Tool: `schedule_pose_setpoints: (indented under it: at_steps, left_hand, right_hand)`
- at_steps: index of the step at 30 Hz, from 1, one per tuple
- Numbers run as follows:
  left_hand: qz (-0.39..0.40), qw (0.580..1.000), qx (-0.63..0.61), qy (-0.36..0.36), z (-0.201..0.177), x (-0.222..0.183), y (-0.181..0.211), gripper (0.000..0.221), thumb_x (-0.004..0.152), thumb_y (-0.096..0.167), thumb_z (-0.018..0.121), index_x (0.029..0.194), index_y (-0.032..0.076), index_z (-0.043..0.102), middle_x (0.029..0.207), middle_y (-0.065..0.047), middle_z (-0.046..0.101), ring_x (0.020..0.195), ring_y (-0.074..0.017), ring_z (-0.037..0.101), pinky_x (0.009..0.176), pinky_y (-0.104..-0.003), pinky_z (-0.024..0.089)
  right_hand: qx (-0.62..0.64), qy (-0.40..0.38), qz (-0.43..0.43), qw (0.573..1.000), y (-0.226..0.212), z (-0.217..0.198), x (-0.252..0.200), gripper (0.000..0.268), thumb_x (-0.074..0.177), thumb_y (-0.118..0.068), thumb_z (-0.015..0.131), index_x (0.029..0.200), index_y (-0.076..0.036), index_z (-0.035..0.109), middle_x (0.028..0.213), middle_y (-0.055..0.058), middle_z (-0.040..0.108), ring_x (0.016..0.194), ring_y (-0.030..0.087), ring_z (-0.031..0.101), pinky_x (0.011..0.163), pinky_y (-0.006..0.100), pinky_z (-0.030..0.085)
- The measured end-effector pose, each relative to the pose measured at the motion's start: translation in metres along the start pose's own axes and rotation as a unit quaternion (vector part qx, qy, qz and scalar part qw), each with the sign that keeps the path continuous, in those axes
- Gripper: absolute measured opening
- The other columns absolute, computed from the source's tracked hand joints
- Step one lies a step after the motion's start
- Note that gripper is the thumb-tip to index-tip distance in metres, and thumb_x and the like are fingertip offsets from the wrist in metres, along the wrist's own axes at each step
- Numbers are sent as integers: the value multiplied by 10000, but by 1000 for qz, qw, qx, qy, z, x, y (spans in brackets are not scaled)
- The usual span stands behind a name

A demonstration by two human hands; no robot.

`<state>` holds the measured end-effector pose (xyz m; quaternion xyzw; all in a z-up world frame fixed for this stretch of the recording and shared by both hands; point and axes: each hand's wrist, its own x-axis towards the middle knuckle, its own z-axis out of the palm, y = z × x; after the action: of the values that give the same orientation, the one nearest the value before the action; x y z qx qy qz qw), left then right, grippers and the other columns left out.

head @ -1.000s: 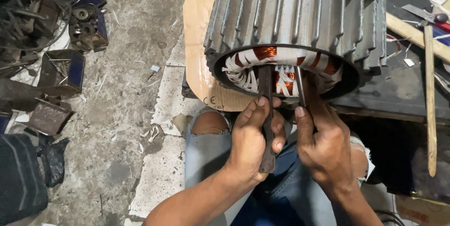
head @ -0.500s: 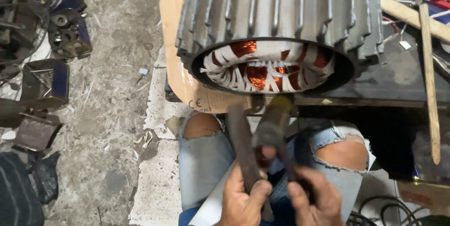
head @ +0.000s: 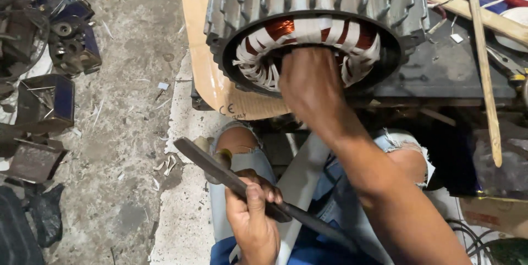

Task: Repairing an electric motor by fitting insulation paper and hammering copper windings into the stator slots.

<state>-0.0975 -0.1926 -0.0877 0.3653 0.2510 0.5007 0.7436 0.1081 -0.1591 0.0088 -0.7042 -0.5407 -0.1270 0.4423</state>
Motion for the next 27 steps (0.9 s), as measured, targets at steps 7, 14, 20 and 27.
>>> schedule_pose_setpoints:
  at_steps: [7, 14, 20, 27]
  left_hand:
    - [-16, 999, 20, -39, -7, 2, 16, 121, 1048, 122, 525, 1050, 13, 472, 1018, -121, 461, 770, -196, 541, 688, -360, 528]
    - [-24, 997, 55, -38, -14, 7, 19, 144, 1046, 145, 524, 1029, 11, 474, 1002, -127, 473, 758, -190, 536, 684, -355, 533]
    - [-27, 996, 67, -54, -10, 4, 17, 148, 1057, 172, 507, 1022, 30, 483, 890, -101, 486, 746, -179, 537, 686, -351, 540]
    - [-51, 992, 106, -45, -8, 1, 21, 189, 1046, 211, 521, 1024, 25, 495, 805, -102, 513, 721, -200, 575, 685, -362, 556]
  right_hand:
    - [0, 4, 10, 1000, -29, 22, 10, 55, 944, 81, 497, 946, 55, 545, 811, 220, 560, 727, 379, 508, 722, 507, 418]
    - [-5, -1, 22, 1000, -31, 36, 14, 57, 951, 68, 508, 939, 46, 560, 794, 203, 567, 692, 362, 507, 701, 495, 418]
    - [-11, 13, 40, 999, -31, 23, 10, 62, 957, 57, 518, 932, 38, 572, 779, 189, 574, 663, 348, 507, 683, 485, 417]
    - [-9, 33, 54, 998, -41, 4, 7, 70, 964, 45, 529, 925, 29, 586, 762, 173, 581, 628, 331, 506, 663, 472, 417]
